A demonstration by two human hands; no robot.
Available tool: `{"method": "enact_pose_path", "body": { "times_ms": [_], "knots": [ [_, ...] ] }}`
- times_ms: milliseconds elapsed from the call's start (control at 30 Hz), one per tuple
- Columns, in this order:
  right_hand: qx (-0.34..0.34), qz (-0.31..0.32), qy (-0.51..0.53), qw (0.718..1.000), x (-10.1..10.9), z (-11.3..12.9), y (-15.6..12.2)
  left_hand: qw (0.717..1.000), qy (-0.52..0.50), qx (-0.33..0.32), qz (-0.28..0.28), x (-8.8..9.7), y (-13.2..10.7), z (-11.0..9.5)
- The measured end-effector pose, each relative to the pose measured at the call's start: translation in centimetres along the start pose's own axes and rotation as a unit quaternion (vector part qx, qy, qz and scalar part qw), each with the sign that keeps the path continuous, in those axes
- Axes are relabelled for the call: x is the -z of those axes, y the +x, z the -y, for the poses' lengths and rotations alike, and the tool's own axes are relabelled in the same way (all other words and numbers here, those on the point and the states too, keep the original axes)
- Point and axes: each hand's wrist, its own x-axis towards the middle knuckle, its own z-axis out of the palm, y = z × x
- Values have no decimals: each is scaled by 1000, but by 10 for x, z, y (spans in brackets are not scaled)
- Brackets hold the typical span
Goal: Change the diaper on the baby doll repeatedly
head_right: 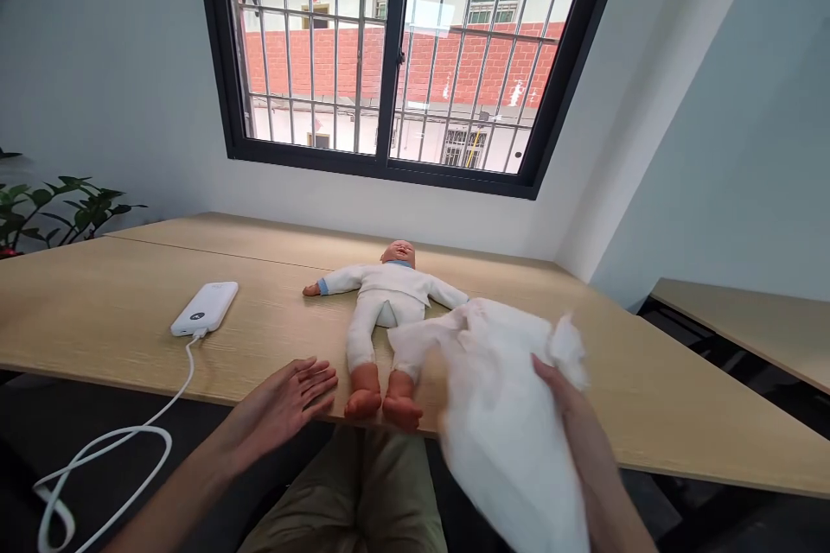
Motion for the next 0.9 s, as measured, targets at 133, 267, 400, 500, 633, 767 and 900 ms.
{"method": "enact_pose_path", "body": {
  "times_ms": [133,267,400,500,633,767,900],
  "knots": [
    [-190,13,163,968,-48,-29,29,999,19,29,30,-27,12,-3],
    [-162,32,181,970,-73,-47,40,993,35,51,99,-36,24,-1],
    [-149,37,181,971,-83,-44,41,980,48,122,148,-43,42,11],
    [-160,33,190,968,-85,-40,42,974,-3,124,191,-53,50,25],
    [-187,41,209,959,-81,-37,40,966,-88,94,222,-65,55,42],
    [-207,38,208,955,-65,-35,39,953,-141,83,255,-74,58,57],
    [-216,14,181,959,-39,-31,38,939,-178,109,275,-87,55,66]
  ]
}}
